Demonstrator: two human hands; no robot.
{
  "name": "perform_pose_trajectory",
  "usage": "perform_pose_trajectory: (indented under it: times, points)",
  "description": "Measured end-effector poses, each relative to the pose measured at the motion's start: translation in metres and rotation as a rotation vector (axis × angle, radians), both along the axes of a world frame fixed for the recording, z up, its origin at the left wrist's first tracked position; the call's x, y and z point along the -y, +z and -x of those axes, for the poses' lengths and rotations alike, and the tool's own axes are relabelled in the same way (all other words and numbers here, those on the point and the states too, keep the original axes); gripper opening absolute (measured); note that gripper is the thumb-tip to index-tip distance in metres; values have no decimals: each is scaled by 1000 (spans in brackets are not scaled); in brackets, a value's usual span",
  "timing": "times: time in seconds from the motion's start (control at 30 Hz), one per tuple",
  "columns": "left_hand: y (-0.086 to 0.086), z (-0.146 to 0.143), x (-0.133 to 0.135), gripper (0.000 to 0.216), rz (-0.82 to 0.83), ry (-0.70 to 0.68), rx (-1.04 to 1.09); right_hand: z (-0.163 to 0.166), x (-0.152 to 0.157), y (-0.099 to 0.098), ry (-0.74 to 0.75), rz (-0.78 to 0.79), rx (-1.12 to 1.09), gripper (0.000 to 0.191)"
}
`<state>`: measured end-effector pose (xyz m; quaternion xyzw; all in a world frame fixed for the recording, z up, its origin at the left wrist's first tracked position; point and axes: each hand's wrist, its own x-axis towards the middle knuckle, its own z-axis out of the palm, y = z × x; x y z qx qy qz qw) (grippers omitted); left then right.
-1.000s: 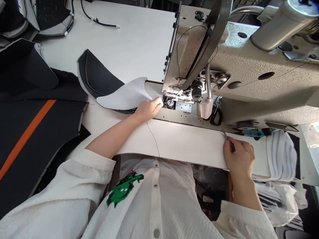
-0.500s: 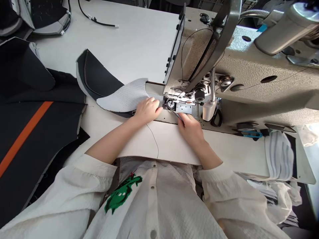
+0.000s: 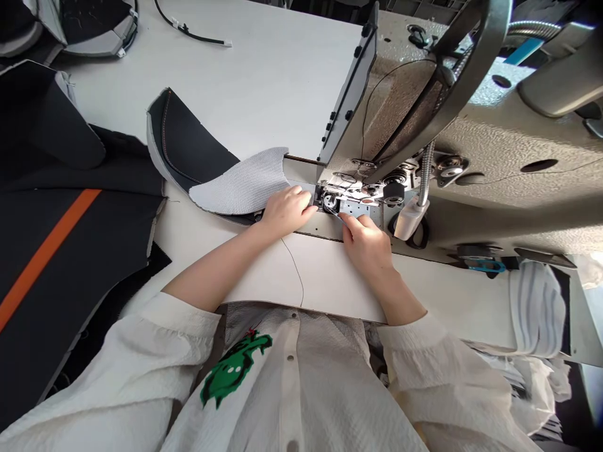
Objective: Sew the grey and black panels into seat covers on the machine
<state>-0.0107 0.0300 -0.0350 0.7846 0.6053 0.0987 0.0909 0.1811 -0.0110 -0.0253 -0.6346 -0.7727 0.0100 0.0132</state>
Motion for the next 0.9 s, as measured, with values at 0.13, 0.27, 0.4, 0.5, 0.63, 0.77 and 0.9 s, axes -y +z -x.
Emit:
perform_pose_trajectory:
  times: [0.13, 0.27, 0.4, 0.5, 0.63, 0.77, 0.9]
  points:
    - [0, 0, 0, 24, -1, 7, 10, 4, -5, 6, 18, 52, 30, 37]
    - [-2, -4, -6, 26, 4, 54, 13, 9, -10, 16, 43, 84, 92, 35]
    - [-2, -7, -12, 27, 24, 125, 11, 13, -10, 14, 70, 36, 117, 34]
    - [-2, -6, -15, 29, 22, 164, 18, 11, -6, 10, 51, 38, 32, 34]
    - [-3, -3, -16, 30, 31, 200, 22, -7, 1, 8, -55, 122, -341, 40]
    - [-4, -2, -16, 29, 36, 194, 38, -35, 1, 7, -268, 165, -672, 45]
    - [-5, -2, -15, 28, 37, 196, 38, -58, -9, 3, -339, 233, -827, 43]
